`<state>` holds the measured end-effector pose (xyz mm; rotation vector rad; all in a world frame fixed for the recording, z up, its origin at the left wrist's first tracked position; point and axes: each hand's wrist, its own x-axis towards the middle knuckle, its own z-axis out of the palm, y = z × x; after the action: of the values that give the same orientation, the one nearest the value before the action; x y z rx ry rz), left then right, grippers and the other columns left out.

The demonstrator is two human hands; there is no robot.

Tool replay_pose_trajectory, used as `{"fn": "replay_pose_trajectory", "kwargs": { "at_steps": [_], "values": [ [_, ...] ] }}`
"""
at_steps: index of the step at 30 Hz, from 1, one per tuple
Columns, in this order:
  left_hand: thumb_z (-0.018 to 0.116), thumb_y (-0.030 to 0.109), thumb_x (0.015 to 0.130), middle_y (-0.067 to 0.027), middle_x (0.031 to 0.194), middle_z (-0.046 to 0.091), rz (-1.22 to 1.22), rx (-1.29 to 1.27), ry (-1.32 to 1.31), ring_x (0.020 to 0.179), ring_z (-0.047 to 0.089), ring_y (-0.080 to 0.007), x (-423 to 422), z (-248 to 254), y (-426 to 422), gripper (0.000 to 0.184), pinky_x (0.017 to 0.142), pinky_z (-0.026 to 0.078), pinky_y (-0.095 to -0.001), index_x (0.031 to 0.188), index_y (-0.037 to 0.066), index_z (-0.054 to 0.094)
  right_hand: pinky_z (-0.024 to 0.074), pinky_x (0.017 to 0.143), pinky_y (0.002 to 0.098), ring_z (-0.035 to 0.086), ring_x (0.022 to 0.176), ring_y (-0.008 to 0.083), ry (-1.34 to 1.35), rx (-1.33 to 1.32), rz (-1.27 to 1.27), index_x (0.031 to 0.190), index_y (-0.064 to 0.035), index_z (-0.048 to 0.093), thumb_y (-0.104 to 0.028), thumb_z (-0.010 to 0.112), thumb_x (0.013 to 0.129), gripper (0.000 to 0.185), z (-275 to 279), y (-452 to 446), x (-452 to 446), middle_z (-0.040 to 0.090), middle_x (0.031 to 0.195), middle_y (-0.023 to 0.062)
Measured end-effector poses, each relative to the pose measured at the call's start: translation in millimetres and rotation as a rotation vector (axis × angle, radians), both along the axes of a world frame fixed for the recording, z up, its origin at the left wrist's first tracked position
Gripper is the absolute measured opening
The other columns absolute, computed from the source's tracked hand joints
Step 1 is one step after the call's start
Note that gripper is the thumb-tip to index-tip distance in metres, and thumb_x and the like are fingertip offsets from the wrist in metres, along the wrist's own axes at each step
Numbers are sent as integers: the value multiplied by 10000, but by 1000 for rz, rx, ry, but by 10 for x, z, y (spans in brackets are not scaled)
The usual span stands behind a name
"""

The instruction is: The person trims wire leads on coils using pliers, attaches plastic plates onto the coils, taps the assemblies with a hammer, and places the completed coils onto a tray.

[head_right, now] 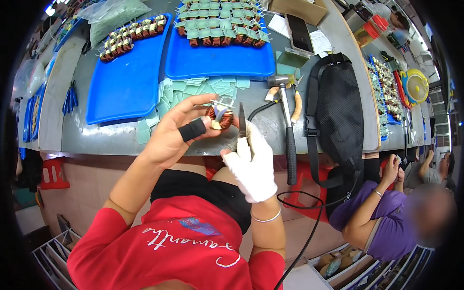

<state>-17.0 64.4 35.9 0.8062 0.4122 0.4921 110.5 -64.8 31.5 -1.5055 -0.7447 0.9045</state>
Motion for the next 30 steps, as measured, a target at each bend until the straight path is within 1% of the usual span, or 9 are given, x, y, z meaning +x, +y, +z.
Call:
{"fn": "replay_pose_trajectory", "kwargs": {
  "at_steps": [2, 3, 8, 11, 14, 15, 18, 27, 30],
  "values": [
    [719, 38, 818, -124, 1161, 552, 73, 231, 63, 1003, 618, -193, 15, -21, -11, 538, 874, 509, -294, 1301, 20, 482, 458, 714, 232, 509, 815, 99, 72, 17, 19, 1264, 35, 518, 35, 625, 724, 551, 93, 38, -56, 579, 1032, 61],
    [779, 45, 760, -107, 1117, 559, 57, 221, 109, 1035, 600, -184, 15, 7, 4, 623, 865, 504, -300, 1305, 11, 479, 456, 745, 238, 506, 831, 100, -43, 47, 36, 1273, 19, 518, 41, 630, 715, 570, 27, 52, -64, 585, 1079, 57],
    [750, 37, 771, -108, 1105, 585, 72, 254, 163, 1049, 589, -199, 3, 24, 58, 624, 907, 473, -318, 1331, 30, 476, 451, 750, 231, 500, 811, 87, 13, 74, 43, 1259, 5, 535, 69, 637, 702, 570, 23, 51, -99, 590, 1102, 43],
    [746, 46, 777, -129, 1114, 594, 106, 285, 199, 1024, 612, -206, 0, 9, 73, 628, 888, 486, -310, 1339, 22, 466, 437, 698, 208, 476, 771, 68, -17, 94, 21, 1220, -7, 568, 83, 637, 706, 526, 126, 69, -98, 581, 1011, 22],
    [805, 98, 746, -148, 1127, 576, 121, 227, 166, 956, 587, -161, 9, -7, 85, 670, 847, 497, -288, 1317, 3, 468, 437, 677, 214, 466, 748, 77, -59, 74, -79, 1201, -27, 584, 79, 638, 706, 509, -5, 85, -65, 553, 934, 12],
    [809, 100, 742, -154, 1134, 571, 126, 228, 172, 957, 586, -163, 8, 4, 84, 679, 847, 496, -290, 1321, 6, 465, 432, 665, 222, 457, 721, 89, -165, 63, -121, 1171, -44, 601, 73, 634, 704, 482, -81, 92, -42, 514, 856, 3],
    [778, 64, 756, -150, 1129, 579, 144, 266, 192, 989, 601, -190, 0, 8, 91, 665, 859, 494, -304, 1335, 11, 453, 422, 650, 227, 447, 707, 99, -323, 72, -175, 1148, -51, 610, 71, 627, 703, 461, -247, 96, 33, 483, 802, -5],
    [730, -1, 765, -114, 1091, 567, 166, 359, 212, 1012, 608, -204, -1, 27, 192, 634, 865, 491, -308, 1335, 16, 454, 376, 588, 193, 396, 660, 51, -217, 85, -249, 1150, -39, 609, 50, 637, 716, 444, -393, 96, 94, 452, 777, -44],
    [714, -38, 747, -91, 1053, 535, 188, 413, 224, 1007, 598, -199, -12, 30, 375, 606, 866, 497, -308, 1303, 23, 478, 377, 575, 179, 403, 657, 40, -44, 124, -274, 1150, -7, 595, 41, 640, 727, 428, -375, 87, 79, 453, 786, -42]
  ]
}}
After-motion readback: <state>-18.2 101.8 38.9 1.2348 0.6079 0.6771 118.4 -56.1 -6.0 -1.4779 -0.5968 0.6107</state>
